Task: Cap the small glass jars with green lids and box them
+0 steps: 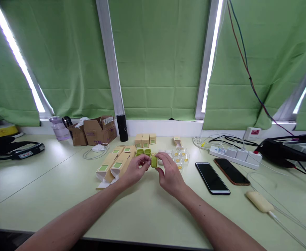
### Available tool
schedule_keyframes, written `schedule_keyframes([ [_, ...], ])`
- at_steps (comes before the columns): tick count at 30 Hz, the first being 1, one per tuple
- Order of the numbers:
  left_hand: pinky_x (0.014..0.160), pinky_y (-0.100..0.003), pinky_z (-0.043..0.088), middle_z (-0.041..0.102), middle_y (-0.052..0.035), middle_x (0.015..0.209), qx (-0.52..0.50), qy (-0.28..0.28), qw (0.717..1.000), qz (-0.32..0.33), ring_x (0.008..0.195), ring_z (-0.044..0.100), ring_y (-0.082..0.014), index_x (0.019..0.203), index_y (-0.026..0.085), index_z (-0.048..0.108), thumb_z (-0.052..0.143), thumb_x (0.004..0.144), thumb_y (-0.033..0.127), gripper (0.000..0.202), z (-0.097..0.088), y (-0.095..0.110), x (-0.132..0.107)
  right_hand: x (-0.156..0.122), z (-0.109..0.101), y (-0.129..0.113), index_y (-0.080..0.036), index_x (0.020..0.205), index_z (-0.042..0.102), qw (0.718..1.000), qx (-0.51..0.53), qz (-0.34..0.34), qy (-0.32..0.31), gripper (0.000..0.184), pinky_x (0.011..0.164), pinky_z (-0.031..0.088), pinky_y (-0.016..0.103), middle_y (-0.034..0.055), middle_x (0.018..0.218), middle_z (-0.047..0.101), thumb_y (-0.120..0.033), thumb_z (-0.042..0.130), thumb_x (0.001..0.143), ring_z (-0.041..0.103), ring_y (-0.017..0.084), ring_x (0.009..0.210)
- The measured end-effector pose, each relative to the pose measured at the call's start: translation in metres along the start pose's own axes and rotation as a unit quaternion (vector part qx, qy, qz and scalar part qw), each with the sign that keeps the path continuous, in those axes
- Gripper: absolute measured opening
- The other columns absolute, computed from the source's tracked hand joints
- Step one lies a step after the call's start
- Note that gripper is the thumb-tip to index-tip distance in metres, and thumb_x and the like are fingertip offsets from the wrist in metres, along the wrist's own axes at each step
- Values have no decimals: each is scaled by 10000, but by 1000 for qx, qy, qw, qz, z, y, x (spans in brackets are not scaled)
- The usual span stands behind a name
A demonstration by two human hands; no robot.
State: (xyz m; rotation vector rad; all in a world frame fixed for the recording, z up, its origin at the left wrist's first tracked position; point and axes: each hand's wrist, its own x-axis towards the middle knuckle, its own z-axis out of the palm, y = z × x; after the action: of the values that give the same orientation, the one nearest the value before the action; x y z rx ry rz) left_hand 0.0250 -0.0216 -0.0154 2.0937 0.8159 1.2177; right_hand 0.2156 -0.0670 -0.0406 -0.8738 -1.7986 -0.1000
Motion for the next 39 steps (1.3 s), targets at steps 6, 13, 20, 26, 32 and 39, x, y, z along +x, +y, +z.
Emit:
schedule_keyframes([
  [6,622,-263,432,635,-23,764,1,4,1000,-2,690,559,-152,830,190,625,628,919,345,179,0,0,0,0,0,0,-259,1373,554,1000,8,1,0,503,1086,571,545,134,1321,665,-66,575,909,630,316,1294],
  [13,632,-267,427,638,-23,769,-1,2,1000,-2,696,555,-152,838,189,628,618,919,335,168,0,-2,0,1,-1,-2,-257,1366,563,1000,9,3,3,494,1081,573,544,132,1308,674,-70,580,909,639,315,1276],
  [20,630,-270,426,633,-19,763,0,3,1000,-1,691,550,-151,835,188,625,615,920,335,170,-1,-1,0,1,-1,-1,-253,1359,558,1000,7,4,1,495,1077,576,529,131,1309,673,-61,583,903,637,310,1278],
  [26,633,-271,427,634,-19,760,0,3,1000,-5,691,546,-150,831,190,628,620,918,336,170,-1,-2,1,1,-1,-1,-257,1359,556,1000,4,3,-1,501,1072,576,534,130,1305,674,-59,581,899,639,312,1274],
  [32,632,-271,427,623,-16,750,-8,2,1000,-12,684,544,-151,817,193,621,622,917,345,182,-1,0,0,1,-1,0,-260,1361,558,1000,5,8,-2,504,1077,573,528,127,1310,673,-64,585,897,640,308,1276],
  [39,628,-270,423,622,-14,752,-14,6,1000,-17,681,540,-148,818,192,622,627,910,360,192,-2,0,1,2,-2,1,-258,1352,557,1000,4,8,0,492,1073,574,517,125,1305,676,-72,592,898,641,305,1270],
])
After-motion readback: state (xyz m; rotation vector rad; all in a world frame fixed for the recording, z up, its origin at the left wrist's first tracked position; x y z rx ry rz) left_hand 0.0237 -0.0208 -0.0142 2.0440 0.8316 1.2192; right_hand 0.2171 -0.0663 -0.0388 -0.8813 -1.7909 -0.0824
